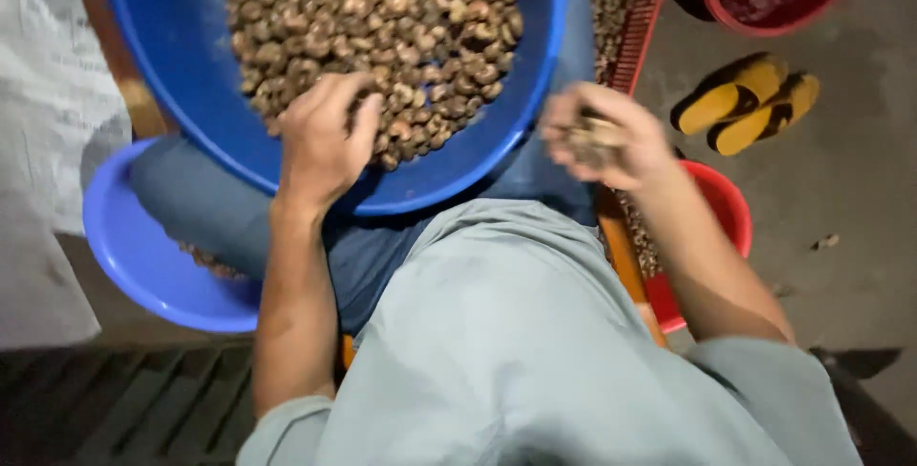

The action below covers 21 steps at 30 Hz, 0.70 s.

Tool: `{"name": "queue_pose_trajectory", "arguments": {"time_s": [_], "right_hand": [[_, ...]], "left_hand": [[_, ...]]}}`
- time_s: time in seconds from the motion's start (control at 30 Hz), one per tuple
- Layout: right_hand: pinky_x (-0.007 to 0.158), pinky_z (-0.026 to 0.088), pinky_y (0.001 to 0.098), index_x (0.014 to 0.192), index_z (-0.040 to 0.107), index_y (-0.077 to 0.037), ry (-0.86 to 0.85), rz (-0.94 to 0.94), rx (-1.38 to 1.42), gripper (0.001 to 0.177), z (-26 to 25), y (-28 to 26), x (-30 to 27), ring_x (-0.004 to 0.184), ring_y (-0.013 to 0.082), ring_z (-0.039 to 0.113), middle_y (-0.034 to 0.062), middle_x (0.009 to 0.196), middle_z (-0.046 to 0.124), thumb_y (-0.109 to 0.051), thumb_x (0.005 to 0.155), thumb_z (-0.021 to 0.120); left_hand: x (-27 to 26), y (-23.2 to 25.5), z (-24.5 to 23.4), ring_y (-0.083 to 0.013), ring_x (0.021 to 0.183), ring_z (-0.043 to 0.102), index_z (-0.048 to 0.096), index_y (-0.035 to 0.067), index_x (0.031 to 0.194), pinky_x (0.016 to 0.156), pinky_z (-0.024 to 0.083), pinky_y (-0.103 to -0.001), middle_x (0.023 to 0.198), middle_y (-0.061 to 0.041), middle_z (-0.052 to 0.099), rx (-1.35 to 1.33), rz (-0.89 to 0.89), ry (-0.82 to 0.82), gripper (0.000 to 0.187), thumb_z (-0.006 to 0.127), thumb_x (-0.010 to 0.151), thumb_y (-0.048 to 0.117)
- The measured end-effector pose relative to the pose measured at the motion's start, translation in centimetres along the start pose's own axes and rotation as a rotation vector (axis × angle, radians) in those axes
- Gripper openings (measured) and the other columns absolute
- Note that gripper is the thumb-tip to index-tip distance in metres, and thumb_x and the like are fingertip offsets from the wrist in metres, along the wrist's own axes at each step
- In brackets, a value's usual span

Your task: Manual sorting of cashew nuts from a large bowl into smaller containers based on quality or type.

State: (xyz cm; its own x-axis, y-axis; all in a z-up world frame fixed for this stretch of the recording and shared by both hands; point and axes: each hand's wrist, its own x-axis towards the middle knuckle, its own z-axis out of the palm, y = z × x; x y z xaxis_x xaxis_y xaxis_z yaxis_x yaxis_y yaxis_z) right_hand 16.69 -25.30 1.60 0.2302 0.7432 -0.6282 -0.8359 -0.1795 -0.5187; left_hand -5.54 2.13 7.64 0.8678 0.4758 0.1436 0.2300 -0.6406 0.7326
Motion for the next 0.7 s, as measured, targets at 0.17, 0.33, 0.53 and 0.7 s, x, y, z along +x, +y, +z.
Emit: {"name": "queue_pose_trajectory", "arguments": {"time_s": [0.17, 0.33, 0.53, 0.7], "right_hand": [[0.037, 0.052, 0.0242, 0.104, 0.067, -0.007, 0.142, 0.010, -0.282, 0.038, -13.8, 2.4, -6.1, 0.069, 0.0241, 0.073, 0.0177, 0.088, 0.069, -0.045, 0.104, 0.059], [0.050, 0.040, 0.0289, 0.131, 0.066, -0.008, 0.548, 0.452, -0.436, 0.031, -28.4, 10.5, -12.0, 0.064, 0.0111, 0.046, 0.0019, 0.085, 0.059, -0.021, 0.105, 0.055], [0.058, 0.038, 0.0307, 0.091, 0.068, -0.003, 0.555, 0.633, -0.856, 0.035, -27.8, 14.2, -15.4, 0.065, 0.0179, 0.047, 0.0086, 0.075, 0.058, -0.036, 0.100, 0.061], [0.066, 0.052, 0.0403, 0.142, 0.057, 0.000, 0.589, 0.627, -1.141, 0.062, -28.6, 16.3, -14.0, 0.076, 0.0308, 0.064, 0.0247, 0.108, 0.070, -0.027, 0.086, 0.063]], "left_hand": [[-0.3, -2.3, 1.2, -0.0450, 0.093, 0.070, 0.070, -0.005, 0.116, 0.082, 0.055, -0.054, 0.100, -0.026, 0.070, 0.006, -0.090, -0.284, 0.017, 0.061, 0.105, 0.002], [-1.1, -6.5, 6.0, -0.0395, 0.082, 0.064, 0.067, 0.002, 0.098, 0.078, 0.052, -0.050, 0.095, -0.013, 0.063, 0.287, -0.018, -0.378, 0.026, 0.075, 0.073, 0.004], [-1.3, -6.7, 8.3, -0.0390, 0.066, 0.063, 0.067, 0.001, 0.090, 0.066, 0.053, -0.052, 0.098, -0.018, 0.060, 0.349, -0.050, -0.398, 0.008, 0.060, 0.087, 0.002], [-1.2, -6.6, 7.8, -0.0355, 0.072, 0.065, 0.068, 0.001, 0.098, 0.070, 0.055, -0.050, 0.103, -0.017, 0.062, 0.334, -0.114, -0.455, 0.012, 0.064, 0.093, 0.011]]}}
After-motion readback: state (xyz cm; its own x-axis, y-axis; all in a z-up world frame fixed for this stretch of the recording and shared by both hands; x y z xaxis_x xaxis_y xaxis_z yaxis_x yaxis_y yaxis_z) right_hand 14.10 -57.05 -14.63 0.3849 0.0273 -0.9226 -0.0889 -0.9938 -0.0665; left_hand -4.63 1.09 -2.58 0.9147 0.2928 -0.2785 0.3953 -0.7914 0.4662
